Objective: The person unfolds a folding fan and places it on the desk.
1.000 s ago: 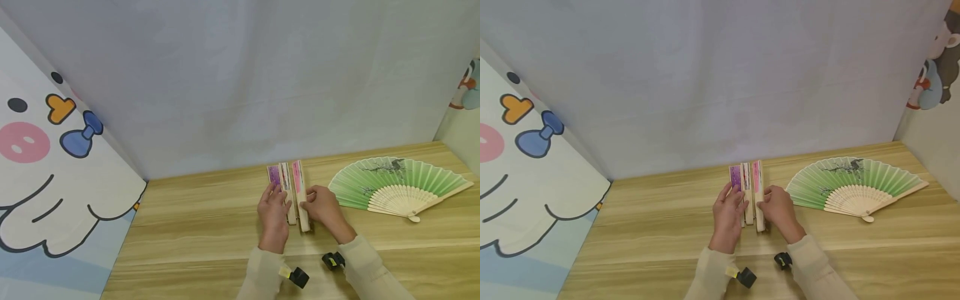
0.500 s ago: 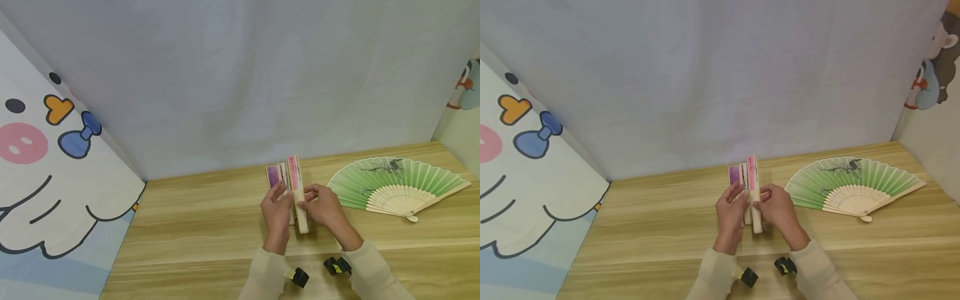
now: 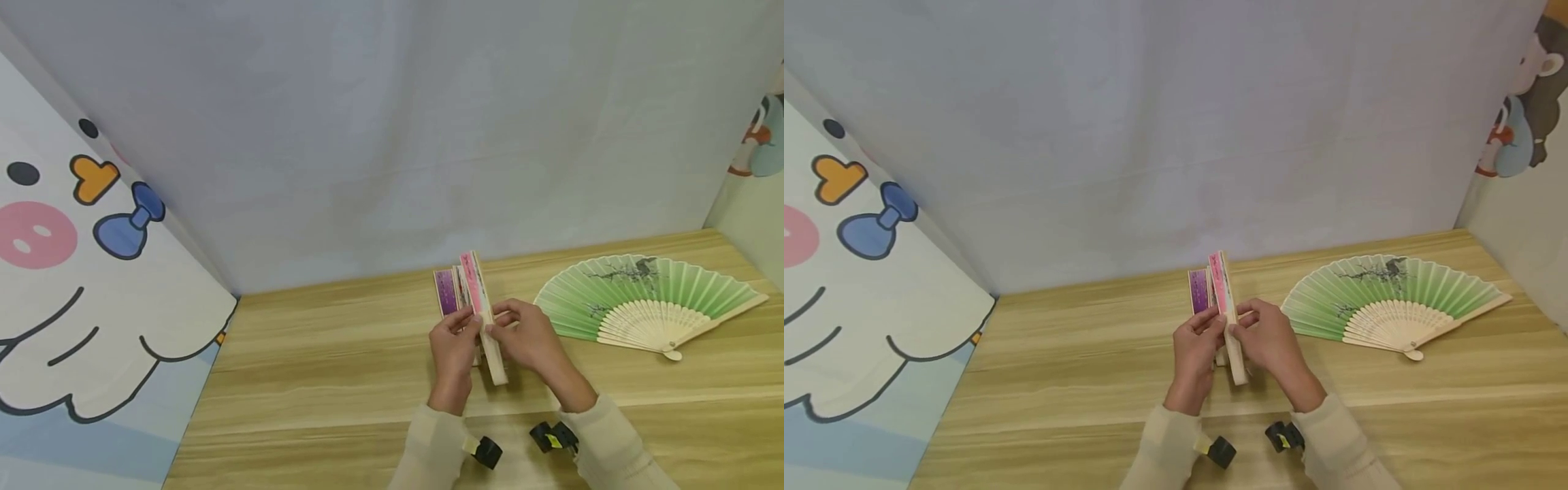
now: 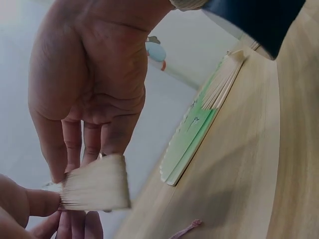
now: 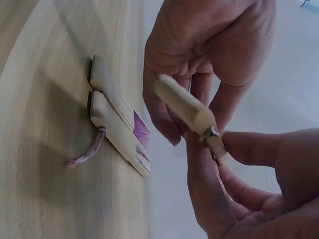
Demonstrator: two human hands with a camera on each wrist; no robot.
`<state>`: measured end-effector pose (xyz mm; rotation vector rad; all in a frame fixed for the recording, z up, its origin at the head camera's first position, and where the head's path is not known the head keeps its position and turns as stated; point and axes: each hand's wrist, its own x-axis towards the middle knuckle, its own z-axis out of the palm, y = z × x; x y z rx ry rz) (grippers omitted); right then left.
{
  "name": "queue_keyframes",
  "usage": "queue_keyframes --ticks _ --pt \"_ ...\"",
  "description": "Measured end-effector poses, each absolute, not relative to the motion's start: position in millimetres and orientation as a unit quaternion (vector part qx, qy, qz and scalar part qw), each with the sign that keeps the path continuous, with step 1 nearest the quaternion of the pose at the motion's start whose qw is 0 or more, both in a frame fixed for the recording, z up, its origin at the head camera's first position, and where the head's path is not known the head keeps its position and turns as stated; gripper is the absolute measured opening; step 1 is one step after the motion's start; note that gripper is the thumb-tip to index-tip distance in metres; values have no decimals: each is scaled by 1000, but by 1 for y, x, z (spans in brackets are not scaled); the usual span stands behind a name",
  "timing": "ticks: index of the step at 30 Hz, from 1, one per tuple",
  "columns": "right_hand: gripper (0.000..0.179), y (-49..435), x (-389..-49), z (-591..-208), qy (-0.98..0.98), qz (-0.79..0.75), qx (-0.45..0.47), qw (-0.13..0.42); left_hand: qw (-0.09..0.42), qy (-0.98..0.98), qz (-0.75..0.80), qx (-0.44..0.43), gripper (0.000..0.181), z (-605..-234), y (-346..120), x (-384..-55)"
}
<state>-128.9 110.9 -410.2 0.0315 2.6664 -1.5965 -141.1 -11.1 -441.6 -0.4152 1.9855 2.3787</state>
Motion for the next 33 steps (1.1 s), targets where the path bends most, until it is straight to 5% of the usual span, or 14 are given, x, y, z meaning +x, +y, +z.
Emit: queue_keyframes --ticks 33 --pt "26 131 -131 -413 764 -640 61 52 33 553 819 -149 23 -434 -7 -139"
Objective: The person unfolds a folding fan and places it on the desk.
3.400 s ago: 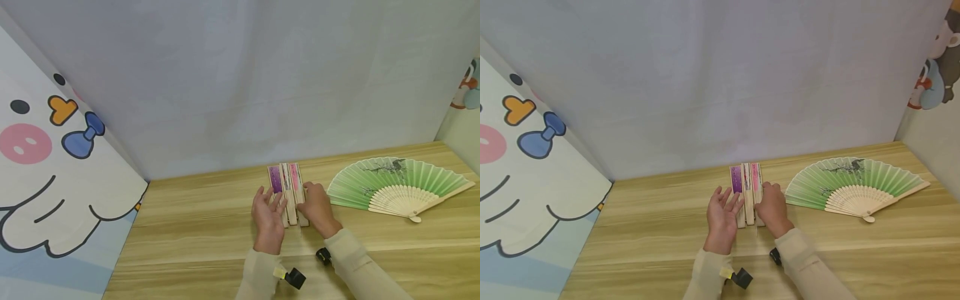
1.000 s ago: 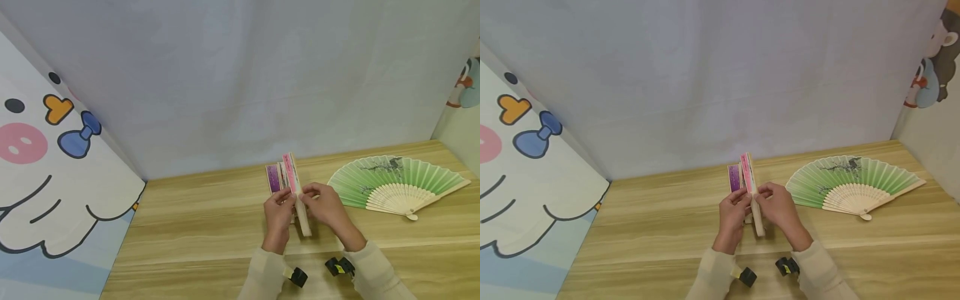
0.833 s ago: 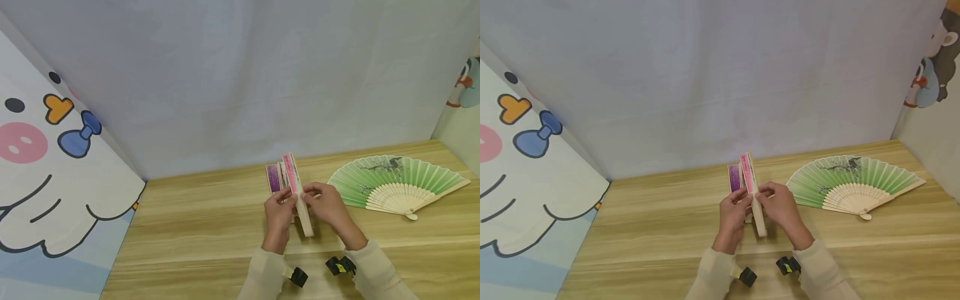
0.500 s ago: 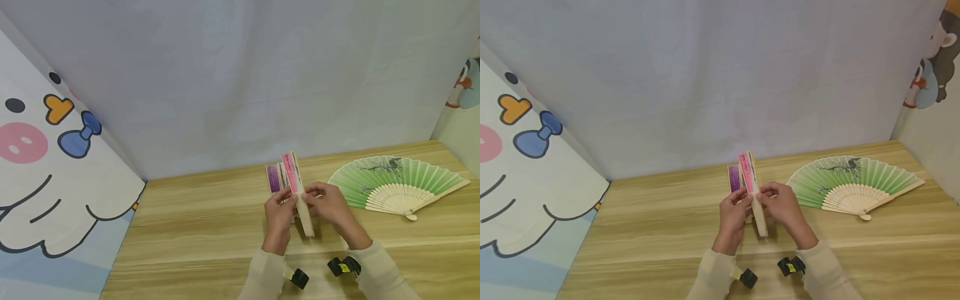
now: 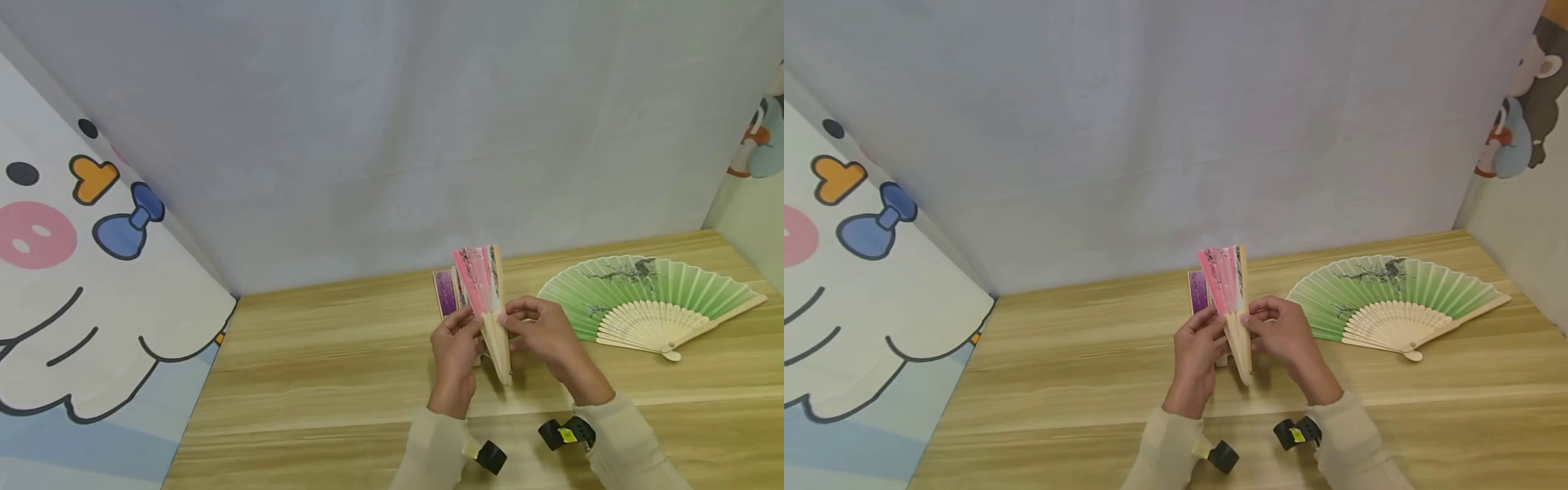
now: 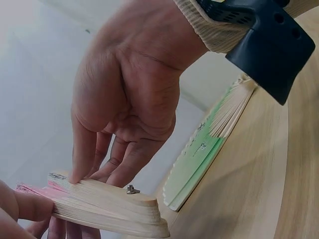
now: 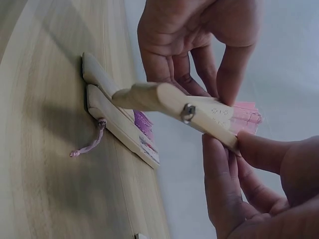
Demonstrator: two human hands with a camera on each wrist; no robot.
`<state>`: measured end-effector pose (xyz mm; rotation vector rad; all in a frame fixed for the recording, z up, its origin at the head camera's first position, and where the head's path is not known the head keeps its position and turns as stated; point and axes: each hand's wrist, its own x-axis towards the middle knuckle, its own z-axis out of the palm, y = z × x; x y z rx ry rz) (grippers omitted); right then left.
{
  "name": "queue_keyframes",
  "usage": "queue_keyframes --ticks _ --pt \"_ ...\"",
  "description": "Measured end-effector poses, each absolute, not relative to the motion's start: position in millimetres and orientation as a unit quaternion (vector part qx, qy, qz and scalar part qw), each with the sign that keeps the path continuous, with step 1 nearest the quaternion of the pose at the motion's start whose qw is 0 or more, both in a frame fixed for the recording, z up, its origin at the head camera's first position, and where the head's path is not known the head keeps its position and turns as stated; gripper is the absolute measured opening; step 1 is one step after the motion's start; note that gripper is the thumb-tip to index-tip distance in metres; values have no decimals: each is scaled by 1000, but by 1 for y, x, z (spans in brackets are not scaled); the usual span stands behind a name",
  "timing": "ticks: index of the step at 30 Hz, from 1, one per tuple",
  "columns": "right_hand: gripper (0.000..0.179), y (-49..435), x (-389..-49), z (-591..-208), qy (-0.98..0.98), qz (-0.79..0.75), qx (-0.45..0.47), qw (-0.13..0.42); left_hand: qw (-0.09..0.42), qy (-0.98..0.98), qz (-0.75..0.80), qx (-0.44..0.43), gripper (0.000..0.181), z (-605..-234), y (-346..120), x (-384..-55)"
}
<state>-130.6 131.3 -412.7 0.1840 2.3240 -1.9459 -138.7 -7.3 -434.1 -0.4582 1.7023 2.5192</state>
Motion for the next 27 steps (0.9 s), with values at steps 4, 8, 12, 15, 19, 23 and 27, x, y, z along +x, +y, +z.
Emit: queue_keyframes --ticks 4,8,12,15,19,23,27 --pt "26 133 -131 -413 757 -648 67 58 31 546 823 -151 24 -433 -7 -139" --pt "26 135 -131 -414 752 -652 73 58 26 541 827 -153 26 -434 -6 -138" --pt "25 136 -131 -414 746 -658 84 58 20 531 832 -158 25 -434 -7 -138" --pt "25 137 -131 -414 740 -665 88 58 15 523 836 -165 22 -435 -7 -139" --pt "26 138 -131 -412 734 -671 88 52 5 518 837 -175 21 -436 -7 -140" --pt "32 139 -131 -410 732 -673 99 43 -5 512 839 -185 22 -436 -7 -141" --pt "38 142 -131 -410 724 -680 110 39 -11 508 838 -198 23 -435 -7 -141"
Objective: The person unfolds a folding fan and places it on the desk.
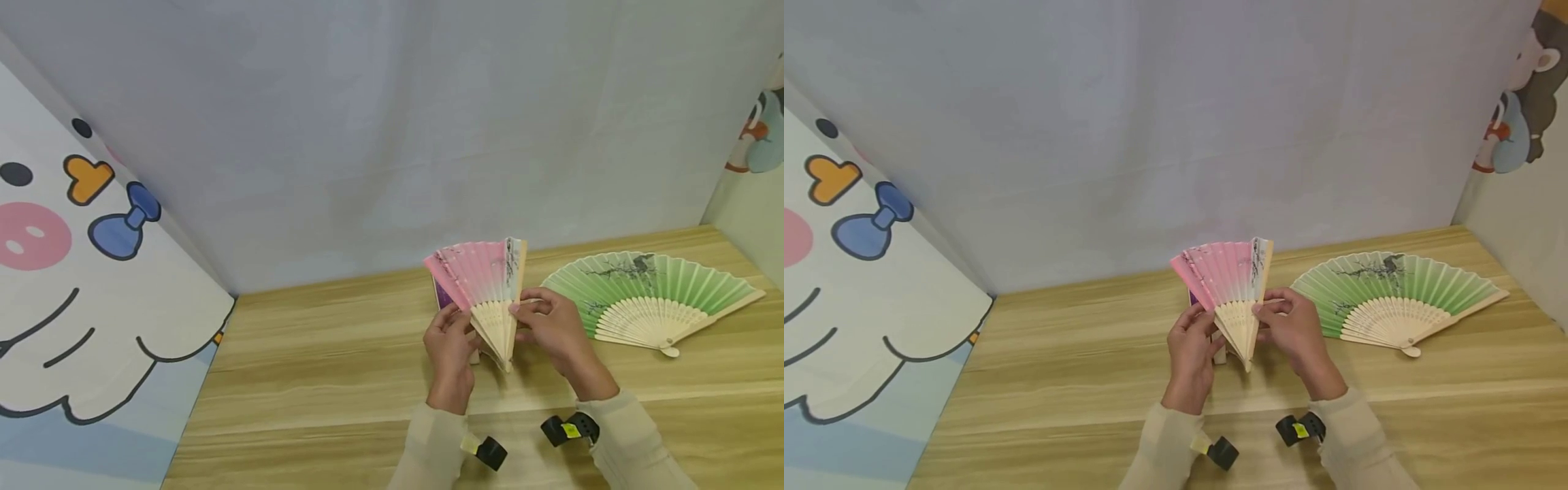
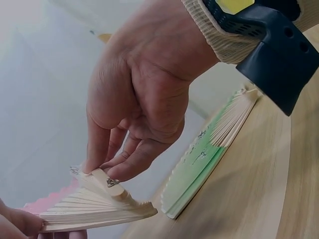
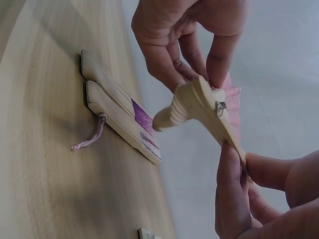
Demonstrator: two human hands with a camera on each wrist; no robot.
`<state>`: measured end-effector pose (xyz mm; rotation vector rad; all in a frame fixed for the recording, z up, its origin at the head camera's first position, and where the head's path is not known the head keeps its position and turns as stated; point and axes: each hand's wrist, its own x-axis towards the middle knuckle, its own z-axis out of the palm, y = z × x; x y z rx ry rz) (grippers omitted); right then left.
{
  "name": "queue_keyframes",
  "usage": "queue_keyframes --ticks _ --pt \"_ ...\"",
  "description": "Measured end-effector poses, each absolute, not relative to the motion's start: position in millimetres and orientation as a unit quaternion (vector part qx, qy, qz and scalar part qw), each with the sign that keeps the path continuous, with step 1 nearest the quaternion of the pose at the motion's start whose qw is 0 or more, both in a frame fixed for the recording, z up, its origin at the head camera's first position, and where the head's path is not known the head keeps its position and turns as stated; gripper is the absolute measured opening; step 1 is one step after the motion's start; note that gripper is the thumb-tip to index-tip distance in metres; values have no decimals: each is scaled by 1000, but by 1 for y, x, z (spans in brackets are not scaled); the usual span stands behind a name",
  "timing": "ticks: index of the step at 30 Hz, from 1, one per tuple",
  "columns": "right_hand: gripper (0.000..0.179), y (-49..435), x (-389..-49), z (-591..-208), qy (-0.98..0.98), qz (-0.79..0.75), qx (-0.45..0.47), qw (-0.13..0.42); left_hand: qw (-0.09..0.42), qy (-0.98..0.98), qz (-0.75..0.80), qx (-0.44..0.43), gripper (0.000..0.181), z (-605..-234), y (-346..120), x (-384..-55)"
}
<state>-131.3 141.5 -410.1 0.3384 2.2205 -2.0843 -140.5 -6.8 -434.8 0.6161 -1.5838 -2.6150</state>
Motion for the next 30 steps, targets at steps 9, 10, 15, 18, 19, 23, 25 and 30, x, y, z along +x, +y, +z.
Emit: queue_keyframes --ticks 9,10,15,18,19,23,25,30 --pt "34 145 -133 -408 706 -697 121 26 30 -493 -846 200 19 -433 -8 -142" --pt "34 146 -133 -408 706 -698 122 25 32 -491 -847 201 20 -433 -8 -142" --pt "29 147 -131 -409 698 -703 134 21 40 -483 -849 211 20 -433 -8 -140" --pt "28 148 -131 -410 689 -711 142 16 46 -474 -853 214 20 -434 -7 -140" --pt "28 148 -131 -411 686 -713 144 14 48 -471 -854 215 20 -434 -7 -140" --pt "26 150 -131 -412 673 -725 150 4 59 -457 -861 215 18 -436 -7 -140" --pt "25 150 -131 -412 667 -729 153 0 63 -453 -863 214 18 -436 -7 -140" --pt "22 152 -131 -411 653 -740 161 -4 69 -448 -866 209 19 -436 -6 -140"
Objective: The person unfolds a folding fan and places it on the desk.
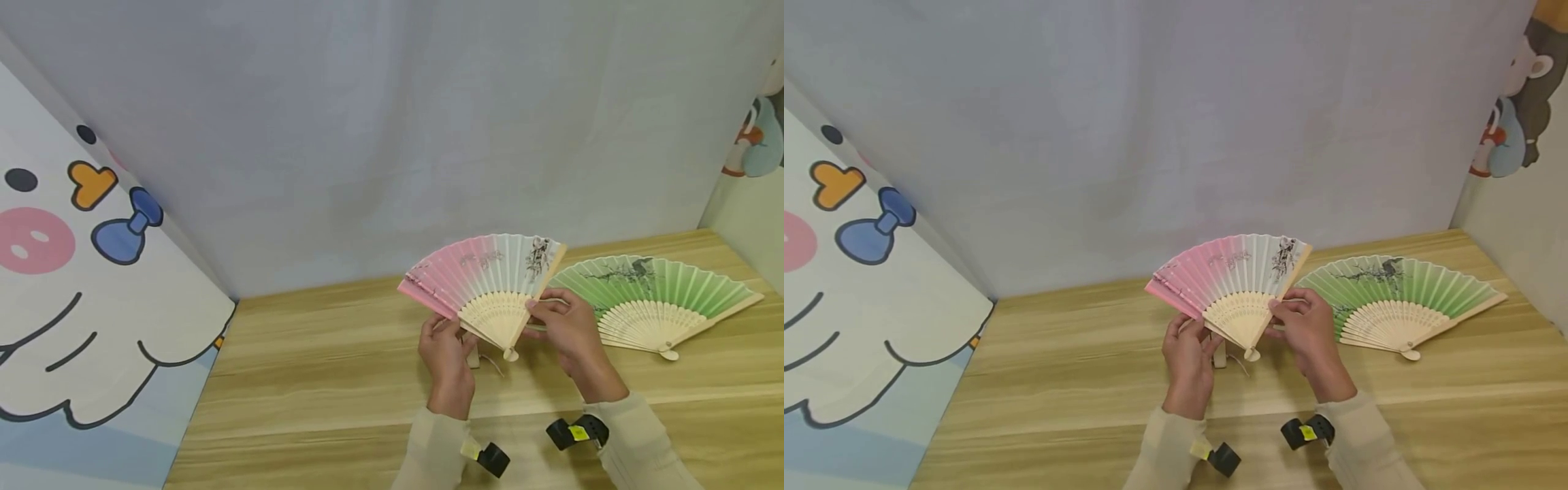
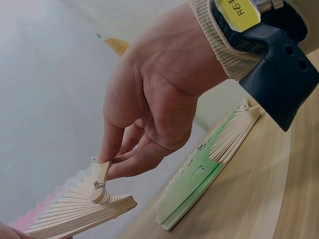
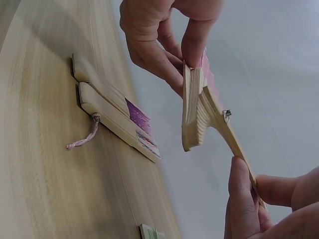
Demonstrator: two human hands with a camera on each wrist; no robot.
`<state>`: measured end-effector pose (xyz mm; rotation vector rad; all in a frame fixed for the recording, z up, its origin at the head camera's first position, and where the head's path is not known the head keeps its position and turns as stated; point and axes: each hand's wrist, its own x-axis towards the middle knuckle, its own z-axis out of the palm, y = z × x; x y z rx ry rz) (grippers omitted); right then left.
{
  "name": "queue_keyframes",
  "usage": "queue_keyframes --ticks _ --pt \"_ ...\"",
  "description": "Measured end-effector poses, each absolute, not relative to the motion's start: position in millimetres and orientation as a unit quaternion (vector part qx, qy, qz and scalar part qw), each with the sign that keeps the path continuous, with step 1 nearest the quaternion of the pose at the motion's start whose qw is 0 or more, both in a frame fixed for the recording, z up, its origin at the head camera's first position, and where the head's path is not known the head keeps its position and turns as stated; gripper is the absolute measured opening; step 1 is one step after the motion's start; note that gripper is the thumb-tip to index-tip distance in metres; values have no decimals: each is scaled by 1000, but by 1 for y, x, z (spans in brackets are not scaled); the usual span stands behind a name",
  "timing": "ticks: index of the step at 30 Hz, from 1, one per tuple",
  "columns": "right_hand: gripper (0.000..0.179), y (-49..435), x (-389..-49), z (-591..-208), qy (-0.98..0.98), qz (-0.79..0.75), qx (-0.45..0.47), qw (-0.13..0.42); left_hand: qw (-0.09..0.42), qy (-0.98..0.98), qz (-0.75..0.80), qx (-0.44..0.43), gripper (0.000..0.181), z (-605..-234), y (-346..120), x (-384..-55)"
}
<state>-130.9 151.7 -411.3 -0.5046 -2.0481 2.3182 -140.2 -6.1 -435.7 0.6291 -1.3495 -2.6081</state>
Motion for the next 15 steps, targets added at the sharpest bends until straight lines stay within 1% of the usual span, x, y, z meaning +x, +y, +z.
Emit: queue_keyframes --ticks 15 --pt "18 153 -130 -411 -626 760 -175 9 95 -437 -868 217 17 -435 -4 -141"
